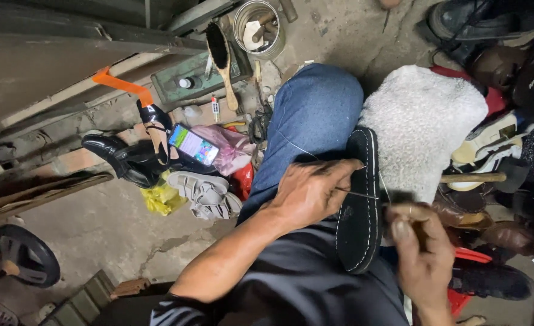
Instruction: The person sits on the floor and sews a black slipper using a needle and white thread. They hold the slipper on their lap and repeatedly push the needle through the sole while pulling the thread tight. A smartphone is visible on the floor nearby.
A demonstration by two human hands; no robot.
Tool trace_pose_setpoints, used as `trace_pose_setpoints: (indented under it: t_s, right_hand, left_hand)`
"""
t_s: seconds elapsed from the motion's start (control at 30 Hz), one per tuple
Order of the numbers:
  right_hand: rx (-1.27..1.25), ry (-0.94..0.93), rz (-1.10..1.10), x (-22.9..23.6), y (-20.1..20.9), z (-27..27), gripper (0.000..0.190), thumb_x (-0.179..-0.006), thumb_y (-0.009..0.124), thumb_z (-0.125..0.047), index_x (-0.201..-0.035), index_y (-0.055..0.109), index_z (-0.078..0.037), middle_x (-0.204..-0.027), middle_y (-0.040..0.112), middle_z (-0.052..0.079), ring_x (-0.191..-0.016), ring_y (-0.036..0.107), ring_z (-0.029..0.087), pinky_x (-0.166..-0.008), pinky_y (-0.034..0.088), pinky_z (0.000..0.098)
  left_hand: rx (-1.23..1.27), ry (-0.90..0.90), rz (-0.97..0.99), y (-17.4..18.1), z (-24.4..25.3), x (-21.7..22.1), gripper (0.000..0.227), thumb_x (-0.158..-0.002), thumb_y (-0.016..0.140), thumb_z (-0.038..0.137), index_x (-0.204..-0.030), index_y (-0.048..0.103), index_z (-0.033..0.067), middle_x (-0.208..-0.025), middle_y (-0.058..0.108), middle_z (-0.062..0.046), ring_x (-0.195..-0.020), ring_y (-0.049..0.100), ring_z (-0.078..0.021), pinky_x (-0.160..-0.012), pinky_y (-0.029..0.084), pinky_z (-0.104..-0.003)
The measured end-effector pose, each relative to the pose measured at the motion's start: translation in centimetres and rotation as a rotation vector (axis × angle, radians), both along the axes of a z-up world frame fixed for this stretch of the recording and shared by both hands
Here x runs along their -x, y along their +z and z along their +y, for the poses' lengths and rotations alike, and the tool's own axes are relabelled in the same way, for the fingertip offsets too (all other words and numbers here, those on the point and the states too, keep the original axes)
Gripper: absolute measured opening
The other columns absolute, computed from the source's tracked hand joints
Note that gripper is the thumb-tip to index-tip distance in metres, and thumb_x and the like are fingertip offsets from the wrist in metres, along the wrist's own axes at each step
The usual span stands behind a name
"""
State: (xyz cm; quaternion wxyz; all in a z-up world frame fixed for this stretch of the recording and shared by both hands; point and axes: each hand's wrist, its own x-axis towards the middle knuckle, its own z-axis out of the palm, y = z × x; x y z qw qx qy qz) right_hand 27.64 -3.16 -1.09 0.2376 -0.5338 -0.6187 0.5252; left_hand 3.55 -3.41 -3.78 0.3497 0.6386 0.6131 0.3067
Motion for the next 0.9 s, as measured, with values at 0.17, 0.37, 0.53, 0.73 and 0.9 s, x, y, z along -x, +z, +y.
trace_pose_setpoints:
  t_s: [0.17,0.37,0.53,0.73,0.9]
  right_hand:
    - [-0.002,0.286,-0.111,0.9,2.2,0.6,0.094,-0.077,0.075,-0.023,-0.156,0.030,-0.003,-0.159,0.040,0.022,-0.123,0.048,0.028,-0.100,0.041,0.0381]
    - [0.038,0.363,-0.278,0.0,1.2,-0.5,0.101,-0.069,0.084,-0.041,-0.152,0.042,-0.001,-0.131,0.064,0.010,-0.104,0.058,0.022,-0.096,0.047,0.0339]
    - [-0.069,0.226,-0.389,-0.2,0.9,-1.3,0.094,-0.059,0.093,-0.044,-0.140,0.062,-0.010,-0.061,0.053,0.001,-0.051,0.047,0.012,-0.059,0.048,0.0273]
    - [-0.029,0.464,-0.443,2.6,2.1,-1.1,0.129,-0.061,0.088,-0.058,-0.157,0.027,0.002,-0.158,0.041,0.021,-0.147,0.040,0.036,-0.115,0.035,0.0443]
    - [0.134,0.014,-0.226,0.0,2.1,-0.5,0.056,-0.090,0.061,-0.028,-0.138,0.058,0.002,-0.127,0.070,0.016,-0.118,0.065,0.023,-0.101,0.047,0.0349]
  left_hand:
    - [-0.007,0.002,-0.001,0.1,0.0,-0.1,0.046,-0.085,0.058,0.001,-0.129,0.061,0.0128,-0.081,0.067,0.007,-0.071,0.069,-0.0198,-0.060,0.050,-0.038]
    - [-0.003,-0.001,0.019,0.3,-0.1,-0.1,0.047,-0.083,0.058,0.000,-0.128,0.062,0.0136,-0.079,0.066,0.008,-0.070,0.069,-0.0196,-0.057,0.049,-0.040]
    - [0.004,-0.028,-0.003,0.2,-0.2,-0.2,0.048,-0.084,0.059,0.000,-0.130,0.061,0.0129,-0.081,0.067,0.008,-0.073,0.070,-0.0202,-0.062,0.051,-0.040]
    - [0.029,0.013,0.015,0.1,-0.2,-0.3,0.045,-0.085,0.060,0.002,-0.129,0.061,0.0130,-0.082,0.067,0.006,-0.071,0.069,-0.0227,-0.061,0.051,-0.042]
    - [0.181,0.059,-0.177,4.0,1.1,1.2,0.049,-0.103,0.061,0.017,-0.149,0.047,0.0185,-0.140,0.055,-0.010,-0.132,0.060,-0.0279,-0.114,0.043,-0.033]
